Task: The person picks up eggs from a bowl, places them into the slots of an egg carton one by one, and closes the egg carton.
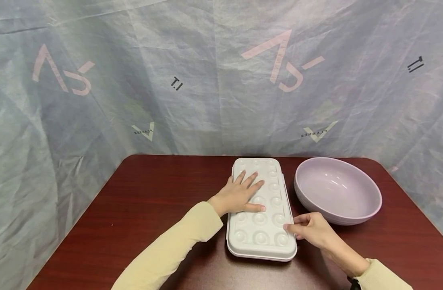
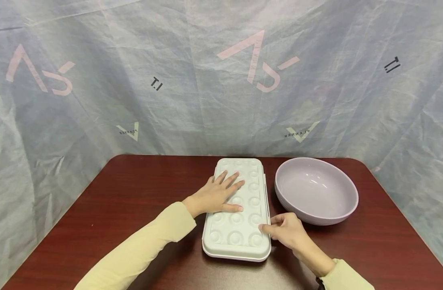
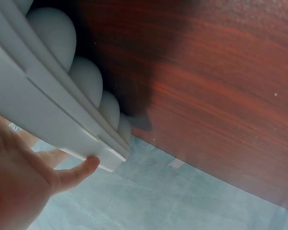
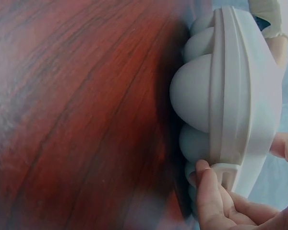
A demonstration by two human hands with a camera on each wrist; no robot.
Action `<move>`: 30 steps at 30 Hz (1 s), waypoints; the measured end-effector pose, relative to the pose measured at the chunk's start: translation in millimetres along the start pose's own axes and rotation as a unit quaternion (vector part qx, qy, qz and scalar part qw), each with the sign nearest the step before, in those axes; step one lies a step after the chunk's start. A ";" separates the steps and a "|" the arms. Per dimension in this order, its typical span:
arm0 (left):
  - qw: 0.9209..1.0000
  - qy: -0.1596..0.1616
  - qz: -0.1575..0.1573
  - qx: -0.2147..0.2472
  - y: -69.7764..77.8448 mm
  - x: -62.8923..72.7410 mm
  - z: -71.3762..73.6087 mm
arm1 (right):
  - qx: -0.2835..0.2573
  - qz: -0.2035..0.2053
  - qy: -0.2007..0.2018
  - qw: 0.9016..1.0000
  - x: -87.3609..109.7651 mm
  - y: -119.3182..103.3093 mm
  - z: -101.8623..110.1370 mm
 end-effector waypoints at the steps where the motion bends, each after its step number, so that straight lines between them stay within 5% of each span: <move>1: 1.000 0.000 -0.001 -0.001 0.3 0.0 -0.2 | -0.001 -0.002 0.001 1.000 0.5 0.4 0.0; 12: 1.000 0.001 0.000 -0.017 1.4 -0.3 0.8 | -0.069 0.033 -0.052 0.996 3.3 6.8 2.7; 20: 1.000 -0.004 0.002 -0.014 0.0 0.0 0.8 | -0.150 0.009 -0.093 0.984 1.3 16.9 3.1; 30: 1.000 -0.002 0.004 -0.016 2.1 -0.1 2.5 | -0.179 0.029 -0.128 0.975 1.2 20.7 1.8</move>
Point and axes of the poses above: each hand's wrist, its own x-axis away from the middle knuckle, its own z-axis out of the back of the hand, y = z × x, the point moved 2 cm from there along -x, towards the middle knuckle, and after that the axes turned 5 degrees about z, right-handed, at the moved point
